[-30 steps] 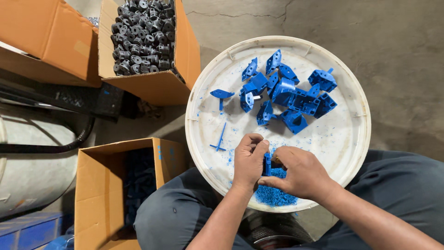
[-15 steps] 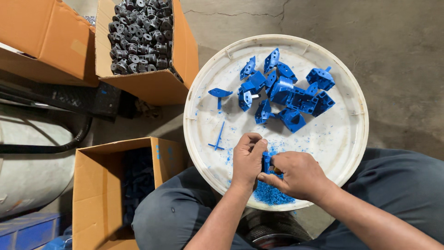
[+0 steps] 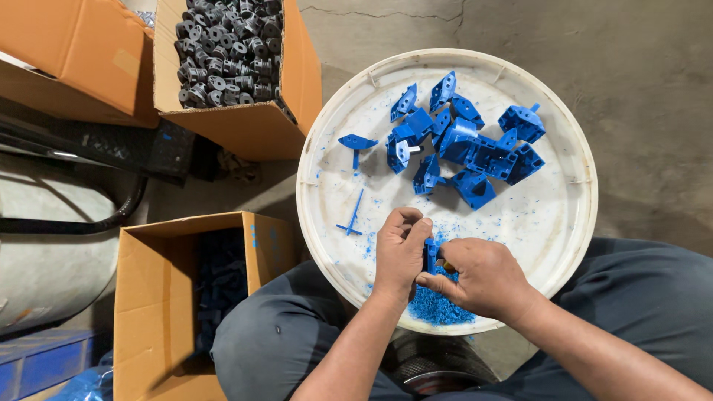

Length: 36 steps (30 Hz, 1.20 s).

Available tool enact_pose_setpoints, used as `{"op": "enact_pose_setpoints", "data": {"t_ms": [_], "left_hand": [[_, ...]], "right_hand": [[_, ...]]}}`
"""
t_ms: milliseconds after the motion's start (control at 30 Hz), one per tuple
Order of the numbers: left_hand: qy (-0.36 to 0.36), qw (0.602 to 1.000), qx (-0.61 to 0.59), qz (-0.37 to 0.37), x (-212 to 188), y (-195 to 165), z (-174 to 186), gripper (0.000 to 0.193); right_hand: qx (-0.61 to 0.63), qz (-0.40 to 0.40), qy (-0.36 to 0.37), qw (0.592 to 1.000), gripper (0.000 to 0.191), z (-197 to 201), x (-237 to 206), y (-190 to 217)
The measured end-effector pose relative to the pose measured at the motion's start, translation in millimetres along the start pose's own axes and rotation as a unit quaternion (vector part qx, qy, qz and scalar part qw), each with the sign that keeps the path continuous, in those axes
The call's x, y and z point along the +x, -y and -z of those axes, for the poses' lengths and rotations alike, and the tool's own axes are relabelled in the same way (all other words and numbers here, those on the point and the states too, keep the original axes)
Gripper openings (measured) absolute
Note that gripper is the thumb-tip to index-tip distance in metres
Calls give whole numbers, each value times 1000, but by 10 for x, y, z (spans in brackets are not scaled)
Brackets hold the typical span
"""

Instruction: The person moves bags of plastic components into a large container and then uses a utility knife to trim excess material from individual blue plastic parts.

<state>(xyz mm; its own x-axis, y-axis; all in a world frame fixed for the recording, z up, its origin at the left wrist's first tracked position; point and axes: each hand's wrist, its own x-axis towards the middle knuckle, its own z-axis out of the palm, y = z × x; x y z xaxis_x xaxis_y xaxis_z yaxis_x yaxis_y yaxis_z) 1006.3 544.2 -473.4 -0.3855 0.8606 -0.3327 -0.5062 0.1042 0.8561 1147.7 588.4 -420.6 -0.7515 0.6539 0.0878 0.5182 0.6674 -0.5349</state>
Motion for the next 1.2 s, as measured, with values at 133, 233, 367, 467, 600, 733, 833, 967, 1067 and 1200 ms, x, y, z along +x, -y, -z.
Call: {"op": "enact_pose_setpoints", "data": {"t_ms": [133,233,367,467,600,733,833,967,1067,1200], "left_hand": [[-4,1000,4,-2,-1,-8,-1,14],[-12,1000,6,6,-7,-18,-5,14],[-28,1000,-1,9,-23,-28,-19,14],[-46,999,-2,11,-24,-40,-25,14],[-85,996,17,18,4,-66,-13,10],[-21,998,-29,53,17,-78,4,24],[24,995,-79,59,4,-70,9,37],[36,990,-110,83,-9,-58,12,32],[45,986,-129,91,-13,-54,11,29],[45,982,-147,114,-13,-50,7,29]], "right_hand": [[-7,-7,8,1000,53,-3,2,6],[-9,-9,8,1000,54,-9,-2,5],[8,-4,-8,1000,52,-49,-36,-13],[8,-1,-20,1000,53,-96,-57,-59],[185,-115,-3,976,41,-110,-45,-183],[270,-185,6,945,38,-36,12,-291],[225,-156,-14,962,43,44,53,-280],[118,-105,-33,987,55,142,90,-175],[69,-102,-20,992,56,200,113,-106],[63,-150,-3,987,60,234,122,-77]]}}
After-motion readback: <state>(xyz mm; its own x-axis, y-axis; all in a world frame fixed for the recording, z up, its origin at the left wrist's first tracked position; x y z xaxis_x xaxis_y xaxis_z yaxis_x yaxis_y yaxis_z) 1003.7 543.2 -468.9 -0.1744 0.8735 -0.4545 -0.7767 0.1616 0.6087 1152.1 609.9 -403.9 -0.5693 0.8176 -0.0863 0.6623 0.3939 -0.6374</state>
